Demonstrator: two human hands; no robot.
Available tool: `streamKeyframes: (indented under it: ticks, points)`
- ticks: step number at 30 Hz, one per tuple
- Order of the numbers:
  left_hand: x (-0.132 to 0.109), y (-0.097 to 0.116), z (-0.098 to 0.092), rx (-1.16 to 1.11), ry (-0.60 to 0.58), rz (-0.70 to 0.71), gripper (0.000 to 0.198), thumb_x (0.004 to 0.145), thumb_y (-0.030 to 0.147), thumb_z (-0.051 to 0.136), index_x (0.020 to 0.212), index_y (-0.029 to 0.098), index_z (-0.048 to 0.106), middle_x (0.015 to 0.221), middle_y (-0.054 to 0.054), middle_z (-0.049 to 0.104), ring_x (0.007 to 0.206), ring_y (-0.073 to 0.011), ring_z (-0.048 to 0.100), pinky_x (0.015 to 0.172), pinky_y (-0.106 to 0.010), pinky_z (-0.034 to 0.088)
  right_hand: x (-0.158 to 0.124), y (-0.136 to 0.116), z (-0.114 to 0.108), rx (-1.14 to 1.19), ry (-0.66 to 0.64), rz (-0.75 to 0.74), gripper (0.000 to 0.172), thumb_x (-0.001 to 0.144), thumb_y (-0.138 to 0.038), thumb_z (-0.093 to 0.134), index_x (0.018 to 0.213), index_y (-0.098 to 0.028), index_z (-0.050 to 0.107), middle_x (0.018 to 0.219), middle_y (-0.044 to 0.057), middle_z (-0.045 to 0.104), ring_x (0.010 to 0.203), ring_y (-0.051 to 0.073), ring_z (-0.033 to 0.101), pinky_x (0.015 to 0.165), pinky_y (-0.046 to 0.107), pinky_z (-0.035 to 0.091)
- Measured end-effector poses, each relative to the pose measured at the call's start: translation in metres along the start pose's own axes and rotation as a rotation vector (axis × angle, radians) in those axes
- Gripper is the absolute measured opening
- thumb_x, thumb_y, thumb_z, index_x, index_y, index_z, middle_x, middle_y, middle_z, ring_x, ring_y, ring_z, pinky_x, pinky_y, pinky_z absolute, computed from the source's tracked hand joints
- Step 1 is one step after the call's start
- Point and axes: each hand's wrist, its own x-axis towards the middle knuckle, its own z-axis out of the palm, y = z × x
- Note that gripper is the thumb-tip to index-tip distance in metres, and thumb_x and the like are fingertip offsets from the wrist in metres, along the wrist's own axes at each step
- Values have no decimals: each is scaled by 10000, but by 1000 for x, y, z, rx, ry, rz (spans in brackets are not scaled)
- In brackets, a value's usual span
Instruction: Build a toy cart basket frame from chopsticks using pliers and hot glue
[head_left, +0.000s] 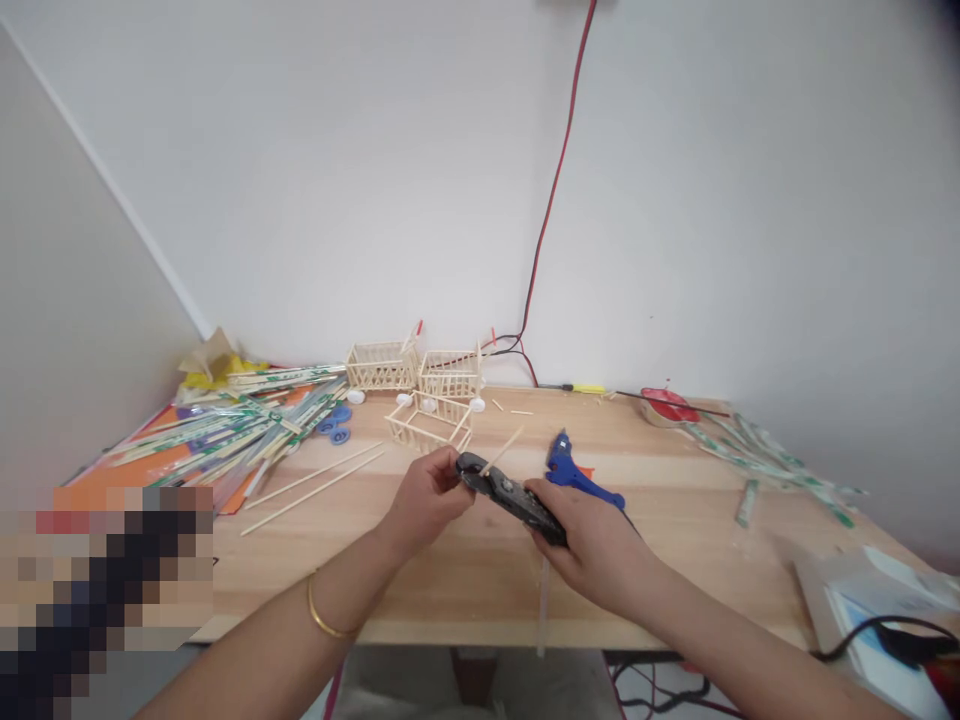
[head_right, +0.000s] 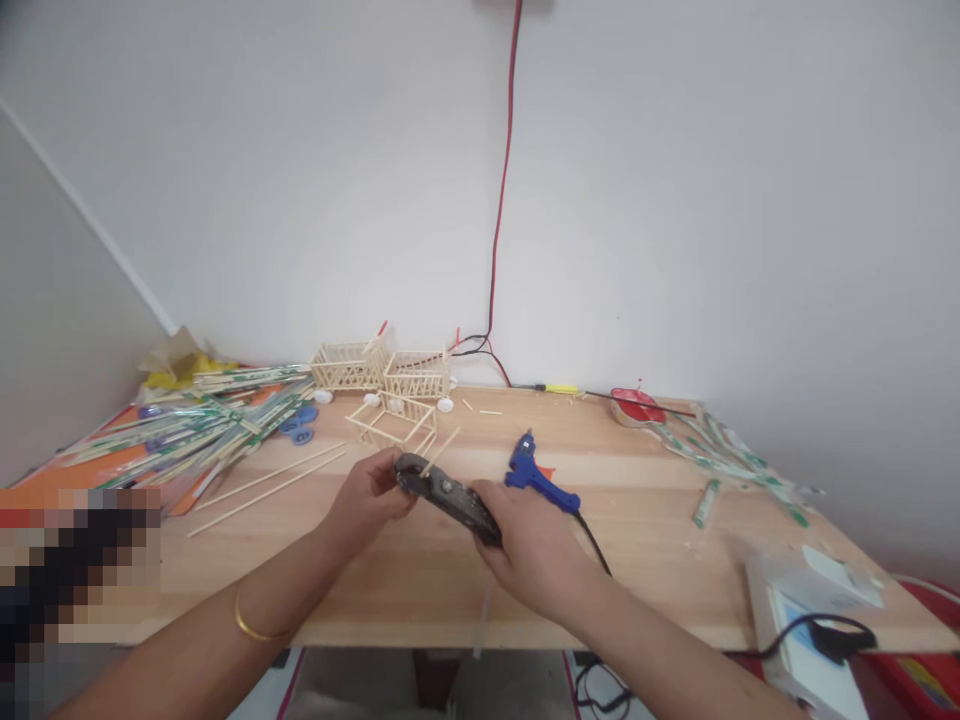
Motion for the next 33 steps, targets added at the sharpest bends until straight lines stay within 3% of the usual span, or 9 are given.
streamKeyframes:
  ticks: [5, 8, 10, 12, 15, 17, 21, 33]
  points:
    - [0, -14, 5, -141, -27, -66, 142, 722, 206, 641, 701, 149, 512, 487, 72, 485, 389, -45, 414, 416, -181, 321, -4, -2, -2, -5, -57, 64, 145, 854, -298, 451, 914, -204, 542, 778, 53, 629, 716, 188, 568, 605, 258, 335]
    - [-1, -14, 6, -356, -94, -127, 234, 728, 198, 676, 918, 198, 539, 723, 47, 601, 389, -27, 455, 421, -187, 390, -8, 2, -4, 32, -102, 97, 166, 860, -329, 452, 814, -191, 534, 731, 50, 608, 667, 165, 548, 575, 245, 315]
    - [-2, -10, 4, -456, -203, -175, 514, 710, 160, 698, 1153, 304, 481, 1051, -11, 620, 430, -19, 516, 456, -204, 452, -12, 3, -5, 86, -141, 108, 187, 865, -339, 445, 777, -193, 523, 688, 31, 592, 614, 146, 520, 548, 240, 297]
    - [-3, -6, 0, -492, -362, -220, 720, 702, 116, 701, 1288, 391, 386, 1311, -77, 505, 500, -31, 590, 510, -215, 498, -17, 2, -6, 143, -180, 107, 205, 869, -343, 439, 742, -195, 505, 638, 8, 568, 564, 129, 485, 528, 237, 282]
    - [-4, -3, -8, -502, -596, -260, 730, 705, 91, 695, 1307, 391, 410, 1433, -120, 386, 593, -81, 662, 549, -216, 529, -25, -1, -5, 218, -218, 64, 197, 857, -320, 453, 708, -193, 473, 612, -12, 539, 544, 113, 453, 515, 230, 273]
    - [-4, -3, -12, -497, -683, -270, 685, 702, 91, 698, 1284, 364, 461, 1465, -123, 338, 644, -114, 685, 562, -221, 543, -29, -2, -2, 250, -237, 37, 187, 845, -308, 464, 700, -191, 461, 608, -17, 525, 543, 110, 442, 507, 226, 268]
    - [-5, -5, -13, -492, -722, -262, 664, 695, 83, 704, 1269, 342, 494, 1502, -115, 259, 696, -140, 698, 578, -218, 554, -32, -1, 5, 242, -240, 31, 213, 853, -336, 452, 698, -190, 458, 611, -14, 525, 547, 113, 440, 509, 231, 264]
    - [-5, -8, -10, -516, -742, -257, 678, 695, 57, 700, 1276, 335, 491, 1493, -113, 281, 707, -145, 703, 596, -211, 567, -35, -1, 10, 232, -247, 71, 238, 850, -395, 463, 732, -189, 484, 635, -4, 553, 559, 121, 464, 510, 236, 265]
